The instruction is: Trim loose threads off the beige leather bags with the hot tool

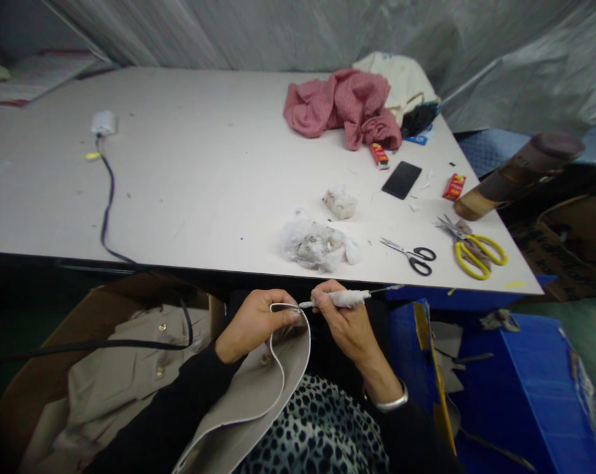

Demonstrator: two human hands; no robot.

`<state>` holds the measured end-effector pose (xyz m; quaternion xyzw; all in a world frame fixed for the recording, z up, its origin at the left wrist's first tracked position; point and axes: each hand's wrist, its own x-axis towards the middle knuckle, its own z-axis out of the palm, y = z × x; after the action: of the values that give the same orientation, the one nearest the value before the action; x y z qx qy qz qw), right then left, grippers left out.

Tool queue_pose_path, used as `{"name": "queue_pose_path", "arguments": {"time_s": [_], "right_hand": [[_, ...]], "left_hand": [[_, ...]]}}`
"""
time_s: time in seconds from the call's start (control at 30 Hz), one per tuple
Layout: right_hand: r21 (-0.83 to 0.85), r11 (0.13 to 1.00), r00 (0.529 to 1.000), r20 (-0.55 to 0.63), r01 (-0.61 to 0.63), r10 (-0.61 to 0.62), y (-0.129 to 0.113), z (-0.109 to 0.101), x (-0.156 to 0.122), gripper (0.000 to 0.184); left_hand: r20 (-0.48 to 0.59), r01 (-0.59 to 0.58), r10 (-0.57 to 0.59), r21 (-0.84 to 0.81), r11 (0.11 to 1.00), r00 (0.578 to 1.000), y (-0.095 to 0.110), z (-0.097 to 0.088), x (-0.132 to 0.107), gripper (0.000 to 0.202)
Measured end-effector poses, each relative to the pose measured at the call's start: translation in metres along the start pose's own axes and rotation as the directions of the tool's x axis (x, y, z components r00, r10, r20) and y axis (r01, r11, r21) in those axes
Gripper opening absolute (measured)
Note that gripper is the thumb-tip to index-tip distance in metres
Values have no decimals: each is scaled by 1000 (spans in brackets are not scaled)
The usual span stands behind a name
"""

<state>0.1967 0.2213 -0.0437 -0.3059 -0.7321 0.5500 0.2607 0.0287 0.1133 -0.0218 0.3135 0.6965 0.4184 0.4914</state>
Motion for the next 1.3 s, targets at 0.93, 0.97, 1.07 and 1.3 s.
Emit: {"name": "queue_pose_path", "arguments": {"time_s": [0.93, 0.97, 1.07, 1.3], "right_hand": [[-67, 981, 821, -538, 183, -189, 31, 8, 57, 26], [-66, 980, 828, -527, 188, -194, 32, 7, 58, 26], [-89, 976, 848, -484, 197, -216, 34, 6, 62, 26], [-396, 870, 854, -302, 293, -425, 28, 3, 68, 22]], "left_hand": [[-109, -58, 39, -172, 983, 993, -21, -24, 3, 16], [-121, -56, 33, -189, 980, 992, -21, -25, 3, 16], [-127, -37, 6, -243, 969, 992, -22, -28, 2, 18], [-69, 36, -64, -342, 939, 996, -24, -32, 3, 24]]}}
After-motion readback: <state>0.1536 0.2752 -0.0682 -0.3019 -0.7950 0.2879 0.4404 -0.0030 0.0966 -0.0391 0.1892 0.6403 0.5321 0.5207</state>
